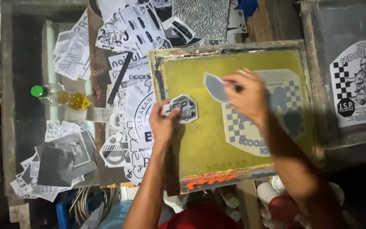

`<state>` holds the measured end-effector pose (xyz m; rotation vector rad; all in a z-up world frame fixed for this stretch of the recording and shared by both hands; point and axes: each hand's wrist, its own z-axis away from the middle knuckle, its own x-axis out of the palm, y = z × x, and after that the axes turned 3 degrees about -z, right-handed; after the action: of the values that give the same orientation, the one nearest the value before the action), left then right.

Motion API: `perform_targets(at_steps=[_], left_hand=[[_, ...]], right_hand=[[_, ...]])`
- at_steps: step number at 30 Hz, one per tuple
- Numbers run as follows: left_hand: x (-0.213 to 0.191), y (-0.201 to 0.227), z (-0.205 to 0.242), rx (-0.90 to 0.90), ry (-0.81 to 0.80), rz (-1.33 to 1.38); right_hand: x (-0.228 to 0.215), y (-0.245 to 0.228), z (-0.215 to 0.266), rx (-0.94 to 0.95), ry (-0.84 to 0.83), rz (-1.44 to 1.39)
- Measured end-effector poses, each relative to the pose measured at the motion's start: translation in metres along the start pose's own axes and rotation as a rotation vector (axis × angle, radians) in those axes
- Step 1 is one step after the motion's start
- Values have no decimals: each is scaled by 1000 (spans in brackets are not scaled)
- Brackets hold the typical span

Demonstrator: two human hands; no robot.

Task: The person arranges and adheres various stickers onto a yellow screen printing frame. They peel stickers from sheets, position them on the frame, and use a black ruler to press them down firmly.

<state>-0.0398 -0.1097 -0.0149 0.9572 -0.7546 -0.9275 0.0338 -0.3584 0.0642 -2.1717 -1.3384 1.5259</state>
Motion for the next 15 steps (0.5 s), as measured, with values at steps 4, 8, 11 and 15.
perform_targets(at_steps=[4, 8, 11, 15], left_hand=[[3, 60, 27, 93, -70, -195], [-47, -5, 26, 354, 34, -630], [-68, -29, 57, 430, -109, -797], [-62, -34, 76, 359, -262, -1055]], right_hand=[[-27, -69, 19, 659, -296, -233], [38, -40, 82, 669, -599, -383], [65, -34, 97, 602, -584, -453], [83, -24, 107, 468, -554, -169]])
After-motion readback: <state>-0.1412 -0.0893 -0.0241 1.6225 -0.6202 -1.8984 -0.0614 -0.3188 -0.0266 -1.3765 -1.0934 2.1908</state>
